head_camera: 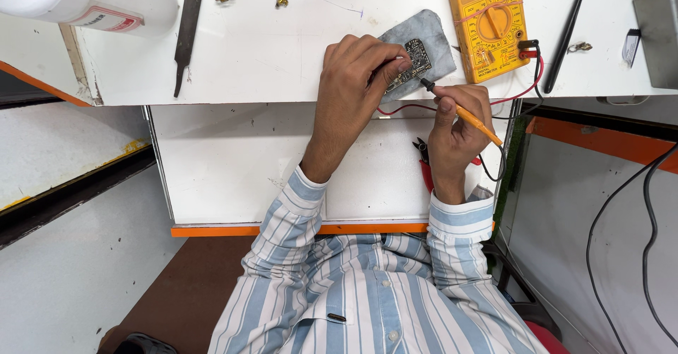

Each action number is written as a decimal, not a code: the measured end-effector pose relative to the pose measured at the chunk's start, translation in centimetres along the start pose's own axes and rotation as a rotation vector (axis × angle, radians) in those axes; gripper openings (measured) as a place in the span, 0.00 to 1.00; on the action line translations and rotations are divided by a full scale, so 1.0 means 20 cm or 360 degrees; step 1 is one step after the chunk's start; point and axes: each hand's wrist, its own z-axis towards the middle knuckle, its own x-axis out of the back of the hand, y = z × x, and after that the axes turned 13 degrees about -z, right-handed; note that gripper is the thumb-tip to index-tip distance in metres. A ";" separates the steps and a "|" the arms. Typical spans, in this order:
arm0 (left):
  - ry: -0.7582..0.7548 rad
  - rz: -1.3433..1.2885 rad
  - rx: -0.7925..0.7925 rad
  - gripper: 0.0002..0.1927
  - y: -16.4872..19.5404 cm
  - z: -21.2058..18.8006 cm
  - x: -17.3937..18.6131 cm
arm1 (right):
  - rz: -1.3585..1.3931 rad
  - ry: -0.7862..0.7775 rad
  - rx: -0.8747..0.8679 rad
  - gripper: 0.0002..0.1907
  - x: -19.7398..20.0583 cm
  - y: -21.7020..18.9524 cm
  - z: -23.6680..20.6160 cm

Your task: The person uses a multimeter to test points on a small circuit board placed on a cloth. They repeatedly touch the probes to different pads and components while observing the multimeter display. The person also briefly uses wire cutters to trim a wire.

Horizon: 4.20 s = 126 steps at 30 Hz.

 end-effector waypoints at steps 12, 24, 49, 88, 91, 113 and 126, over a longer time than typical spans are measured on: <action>0.0000 0.0012 -0.0018 0.09 -0.02 -0.01 -0.01 | -0.0063 0.0005 0.0036 0.11 0.00 0.02 -0.01; 0.0016 0.0032 -0.0014 0.09 -0.03 -0.01 -0.02 | -0.0073 0.0014 0.0038 0.11 -0.01 0.03 -0.01; 0.0004 0.0031 -0.0017 0.10 -0.02 -0.01 -0.01 | -0.0092 0.0015 0.0073 0.11 0.00 0.03 -0.02; 0.0031 0.0031 0.0028 0.09 -0.02 -0.01 -0.02 | -0.0347 -0.0021 0.0046 0.08 0.00 -0.03 0.04; 0.0030 0.0036 0.0010 0.09 -0.02 -0.01 -0.02 | -0.0345 -0.0022 0.0049 0.08 0.00 -0.03 0.03; 0.0021 0.0050 -0.0006 0.09 -0.03 -0.02 -0.02 | -0.0362 -0.0010 0.0077 0.08 0.00 -0.02 0.03; 0.0019 0.0056 -0.0006 0.09 -0.03 -0.02 -0.02 | -0.0349 -0.0014 0.0057 0.09 0.00 -0.02 0.03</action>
